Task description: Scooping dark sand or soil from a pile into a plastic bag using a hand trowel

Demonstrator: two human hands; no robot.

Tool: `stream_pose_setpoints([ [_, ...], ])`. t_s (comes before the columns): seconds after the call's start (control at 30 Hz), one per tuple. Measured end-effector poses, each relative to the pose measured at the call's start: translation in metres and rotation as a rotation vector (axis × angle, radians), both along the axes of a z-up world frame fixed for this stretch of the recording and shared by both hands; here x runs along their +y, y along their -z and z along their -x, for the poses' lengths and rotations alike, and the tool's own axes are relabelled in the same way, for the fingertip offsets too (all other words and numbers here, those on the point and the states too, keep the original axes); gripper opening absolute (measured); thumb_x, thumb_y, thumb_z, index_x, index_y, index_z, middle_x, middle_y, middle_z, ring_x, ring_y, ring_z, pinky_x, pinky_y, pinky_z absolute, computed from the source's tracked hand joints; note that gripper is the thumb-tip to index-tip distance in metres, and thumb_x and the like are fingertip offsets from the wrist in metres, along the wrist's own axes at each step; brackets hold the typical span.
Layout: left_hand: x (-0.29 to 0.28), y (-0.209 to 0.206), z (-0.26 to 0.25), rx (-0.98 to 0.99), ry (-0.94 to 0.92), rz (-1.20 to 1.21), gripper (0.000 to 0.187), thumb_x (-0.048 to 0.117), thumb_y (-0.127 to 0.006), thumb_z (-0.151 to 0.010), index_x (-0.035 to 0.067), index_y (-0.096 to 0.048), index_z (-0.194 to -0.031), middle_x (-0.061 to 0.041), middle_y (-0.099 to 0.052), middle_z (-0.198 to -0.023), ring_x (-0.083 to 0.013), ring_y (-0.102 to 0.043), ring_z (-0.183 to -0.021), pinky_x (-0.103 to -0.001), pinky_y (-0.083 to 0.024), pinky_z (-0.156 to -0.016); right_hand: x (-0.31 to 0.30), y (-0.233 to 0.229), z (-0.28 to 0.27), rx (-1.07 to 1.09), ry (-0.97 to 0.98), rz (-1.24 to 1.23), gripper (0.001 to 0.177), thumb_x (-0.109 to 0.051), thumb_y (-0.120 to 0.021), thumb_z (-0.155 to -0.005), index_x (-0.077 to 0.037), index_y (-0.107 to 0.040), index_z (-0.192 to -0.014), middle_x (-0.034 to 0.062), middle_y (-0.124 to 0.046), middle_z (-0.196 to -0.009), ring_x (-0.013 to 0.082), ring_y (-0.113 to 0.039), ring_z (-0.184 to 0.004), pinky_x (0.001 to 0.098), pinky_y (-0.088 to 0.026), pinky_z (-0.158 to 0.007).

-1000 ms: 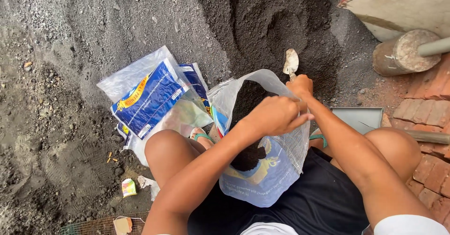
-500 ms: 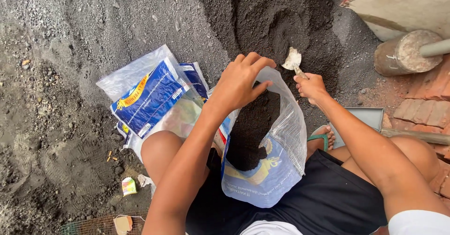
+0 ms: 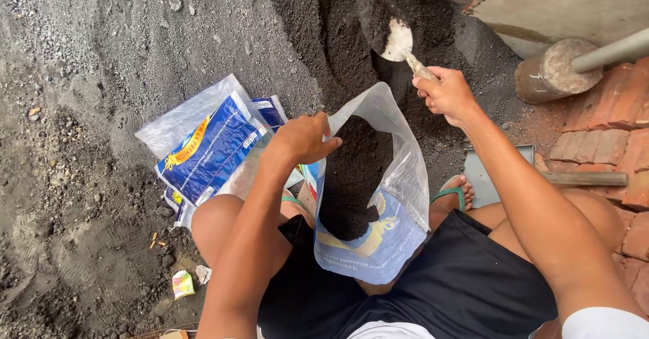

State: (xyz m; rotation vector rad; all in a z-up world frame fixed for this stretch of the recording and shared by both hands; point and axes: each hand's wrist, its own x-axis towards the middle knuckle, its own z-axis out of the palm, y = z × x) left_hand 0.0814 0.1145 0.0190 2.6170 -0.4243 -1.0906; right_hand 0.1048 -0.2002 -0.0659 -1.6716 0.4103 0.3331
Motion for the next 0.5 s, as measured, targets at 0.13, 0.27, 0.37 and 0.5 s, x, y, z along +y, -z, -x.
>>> stream_pose_setpoints([
  [0.13,0.006,0.011,0.003,-0.117,-0.044,0.013,0.036,0.041,-0.052,-0.096,0.011,-0.07,-0.103,-0.02,-0.074,-0.092,-0.0475,-0.073,-0.091,-0.059,-0.058,-0.079,0.004,-0.054,0.028,-0.049,-0.055,0.0,0.047,-0.006,-0.059,-0.094,0.009,-0.052,-0.137,0.0036,-0.052,-0.069,-0.0018,-0.041,-0.045,0.0175,-0.032,-0.03],
  [0.27,0.005,0.008,0.011,-0.301,-0.102,0.19,0.035,0.037,-0.054,-0.098,0.008,-0.071,-0.088,-0.017,-0.069,-0.075,-0.0459,-0.073,-0.076,-0.057,-0.058,-0.069,0.005,-0.109,0.066,-0.089,-0.127,0.014,0.045,-0.005,-0.056,-0.095,0.011,-0.053,-0.136,0.0053,-0.052,-0.071,-0.0026,-0.039,-0.045,0.0185,-0.031,-0.03],
  [0.37,0.002,0.002,0.019,-0.36,-0.141,0.243,0.039,0.038,-0.053,-0.104,0.007,-0.062,-0.082,-0.017,-0.067,-0.073,-0.0443,-0.068,-0.071,-0.056,-0.054,-0.065,-0.001,-0.153,0.095,-0.009,-0.183,0.068,0.03,-0.009,-0.053,-0.101,0.006,-0.06,-0.126,0.0074,-0.048,-0.072,0.0023,-0.031,-0.046,0.0223,-0.023,-0.035],
  [0.5,0.003,0.011,0.018,-0.413,-0.191,0.295,0.047,0.039,-0.048,-0.109,0.006,-0.051,-0.076,-0.017,-0.063,-0.067,-0.045,-0.059,-0.062,-0.056,-0.046,-0.059,-0.028,-0.181,0.136,0.08,-0.224,0.145,0.031,-0.011,-0.049,-0.103,0.002,-0.063,-0.128,0.0125,-0.044,-0.072,0.0093,-0.025,-0.045,0.0234,-0.014,-0.04],
])
